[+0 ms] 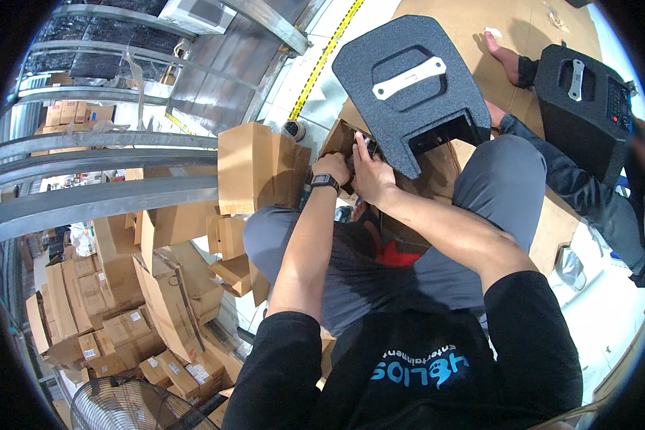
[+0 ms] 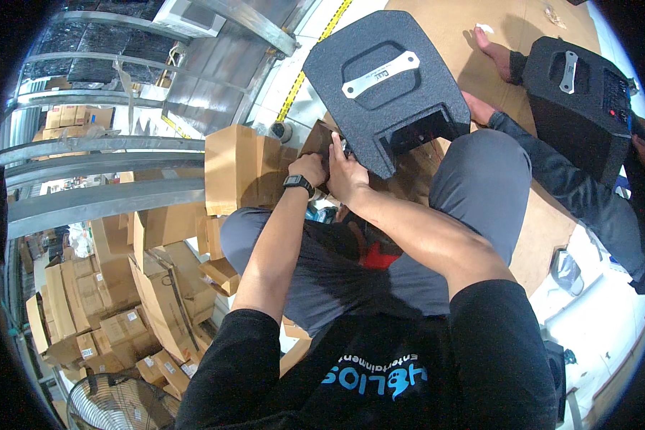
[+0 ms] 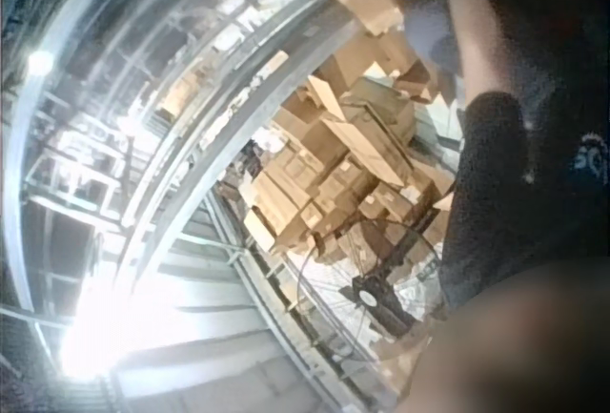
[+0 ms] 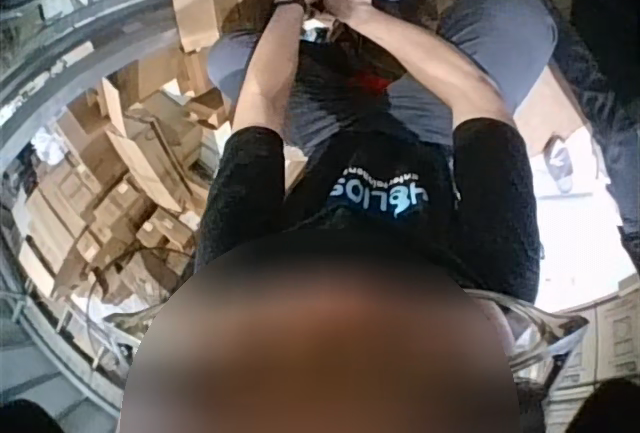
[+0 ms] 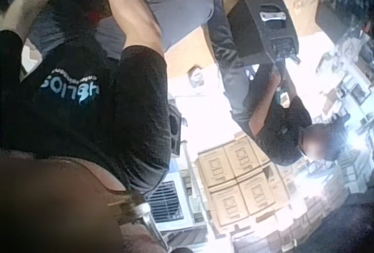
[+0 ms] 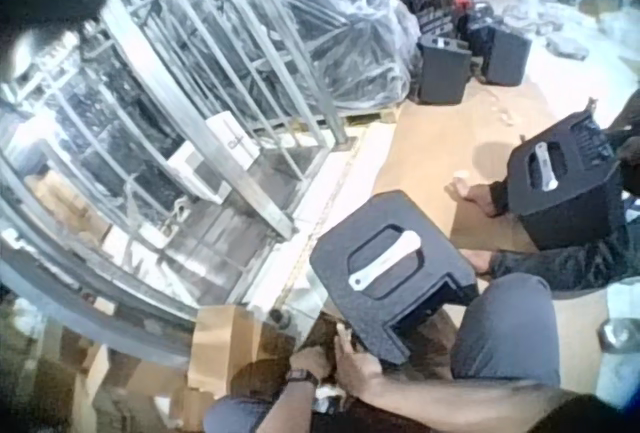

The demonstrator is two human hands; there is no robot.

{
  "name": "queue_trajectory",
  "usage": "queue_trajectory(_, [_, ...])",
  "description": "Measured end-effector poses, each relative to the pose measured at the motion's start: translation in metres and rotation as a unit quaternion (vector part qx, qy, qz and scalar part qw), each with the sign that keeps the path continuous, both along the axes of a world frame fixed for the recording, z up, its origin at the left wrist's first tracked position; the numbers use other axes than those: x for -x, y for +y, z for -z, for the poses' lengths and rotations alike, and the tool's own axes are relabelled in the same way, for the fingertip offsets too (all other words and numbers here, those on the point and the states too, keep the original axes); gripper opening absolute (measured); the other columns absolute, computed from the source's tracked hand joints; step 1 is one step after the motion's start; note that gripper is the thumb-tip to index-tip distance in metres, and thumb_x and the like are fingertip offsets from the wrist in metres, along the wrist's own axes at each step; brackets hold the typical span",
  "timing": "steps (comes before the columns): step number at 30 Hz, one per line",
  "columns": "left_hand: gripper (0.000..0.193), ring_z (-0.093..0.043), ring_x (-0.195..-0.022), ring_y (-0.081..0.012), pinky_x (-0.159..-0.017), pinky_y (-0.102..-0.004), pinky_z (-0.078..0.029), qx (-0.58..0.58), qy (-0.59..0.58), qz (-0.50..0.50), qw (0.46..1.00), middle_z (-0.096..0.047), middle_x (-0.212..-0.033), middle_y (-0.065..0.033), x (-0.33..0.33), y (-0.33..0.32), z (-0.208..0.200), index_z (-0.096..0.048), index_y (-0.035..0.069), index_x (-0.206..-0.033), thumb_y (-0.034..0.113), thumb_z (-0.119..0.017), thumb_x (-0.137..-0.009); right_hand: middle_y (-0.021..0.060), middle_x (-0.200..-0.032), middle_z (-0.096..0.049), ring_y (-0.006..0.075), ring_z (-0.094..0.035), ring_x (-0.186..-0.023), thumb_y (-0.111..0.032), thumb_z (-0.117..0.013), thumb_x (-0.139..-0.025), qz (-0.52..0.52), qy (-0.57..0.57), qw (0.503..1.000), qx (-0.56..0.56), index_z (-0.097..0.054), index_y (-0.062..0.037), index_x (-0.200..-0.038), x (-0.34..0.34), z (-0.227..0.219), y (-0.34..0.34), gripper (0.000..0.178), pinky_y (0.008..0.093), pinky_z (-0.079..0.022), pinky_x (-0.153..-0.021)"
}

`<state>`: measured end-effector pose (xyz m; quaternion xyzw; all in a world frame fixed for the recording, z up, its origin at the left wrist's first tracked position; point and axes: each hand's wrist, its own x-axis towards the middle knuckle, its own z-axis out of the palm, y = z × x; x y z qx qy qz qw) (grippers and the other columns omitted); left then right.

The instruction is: The person sits on the floor and assembles a portable speaker by connecting internal wires and inserting a circuit board into the speaker casing. They handle wires, a circuit board, and the speaker casing while another person works nearby.

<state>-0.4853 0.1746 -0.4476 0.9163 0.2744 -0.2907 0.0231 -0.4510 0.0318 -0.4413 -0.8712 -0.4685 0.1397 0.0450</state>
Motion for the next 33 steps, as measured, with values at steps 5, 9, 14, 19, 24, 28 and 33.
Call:
queue_trajectory(5, [0.030,-0.070,-0.112,-0.0331,-0.093,-0.0470,-0.057,-0.010,0.022,0.057,0.998,-0.073,-0.118,-0.0135,-0.007,-0.002,0.006,-0.072,0.012,-0.117,0.022,-0.052,-0.098,0.0322,-0.166,0.000,0.0370,-0.059,-0.129,-0.033,-0.068,-0.089,0.028,0.065,0.997,-0.018,-0.021,0.0102,-0.156,-0.011,-0.019,-0.005,0.093,0.0351,-0.049,-0.107])
queue_trajectory(9, [0.026,-0.072,-0.106,-0.0332,-0.088,-0.0458,-0.059,-0.029,-0.035,0.069,0.997,-0.073,-0.115,-0.0161,-0.003,0.000,0.013,-0.075,0.009,-0.106,0.020,-0.052,-0.098,0.0314,-0.166,0.005,0.0373,-0.036,-0.148,-0.038,-0.071,-0.087,-0.035,0.020,0.999,0.015,-0.012,0.0155,-0.155,-0.017,-0.024,-0.003,0.105,0.0378,-0.036,-0.119])
queue_trajectory(14, [0.021,-0.074,-0.092,-0.0369,-0.081,-0.0469,-0.060,-0.048,-0.119,0.047,0.991,-0.075,-0.098,-0.0186,-0.002,0.004,0.001,-0.075,0.004,-0.095,0.020,-0.062,-0.091,0.0298,-0.166,0.010,0.0453,-0.013,-0.154,-0.038,-0.076,-0.083,0.041,0.139,0.988,-0.045,-0.007,0.0086,-0.159,-0.023,-0.027,-0.001,0.112,0.0473,-0.026,-0.124])
queue_trajectory(19, [0.018,-0.074,-0.088,-0.0378,-0.077,-0.0474,-0.061,-0.059,-0.140,0.054,0.987,-0.075,-0.092,-0.0187,0.000,0.009,-0.027,-0.075,0.005,-0.095,0.019,-0.070,-0.085,0.0327,-0.164,0.012,0.0512,-0.007,-0.153,-0.035,-0.080,-0.079,0.025,0.148,0.985,-0.084,0.000,0.0055,-0.160,-0.026,-0.026,-0.003,0.120,0.0529,-0.018,-0.126])
queue_trajectory(24, [0.012,-0.071,-0.087,-0.0401,-0.076,-0.0499,-0.057,-0.076,-0.265,0.030,0.961,-0.072,-0.093,-0.0167,0.005,0.023,-0.061,-0.072,0.006,-0.090,0.016,-0.066,-0.086,0.0376,-0.162,0.010,0.0501,-0.004,-0.153,-0.049,-0.082,-0.077,0.025,0.164,0.977,-0.132,0.004,0.0134,-0.156,-0.027,-0.015,-0.001,0.132,0.0507,-0.012,-0.127])
queue_trajectory(28, [0.012,-0.067,-0.090,-0.0409,-0.075,-0.0504,-0.052,-0.064,-0.405,0.028,0.912,-0.068,-0.095,-0.0161,0.020,0.040,-0.117,-0.065,0.005,-0.093,0.016,-0.060,-0.092,0.0399,-0.160,-0.001,0.0505,-0.007,-0.153,-0.070,-0.061,-0.084,-0.052,-0.007,0.997,-0.062,0.000,0.0178,-0.152,-0.024,-0.011,0.001,0.126,0.0507,-0.009,-0.127])
queue_trajectory(33, [0.016,-0.066,-0.090,-0.0421,-0.076,-0.0490,-0.052,-0.125,-0.506,0.070,0.851,-0.068,-0.095,-0.0201,0.041,0.041,-0.209,-0.066,0.002,-0.101,0.016,-0.061,-0.095,0.0437,-0.152,-0.030,0.0560,-0.018,-0.148,-0.079,-0.023,-0.093,-0.186,-0.280,0.937,0.092,-0.038,0.0185,-0.145,-0.027,-0.018,0.001,0.112,0.0617,-0.009,-0.123])
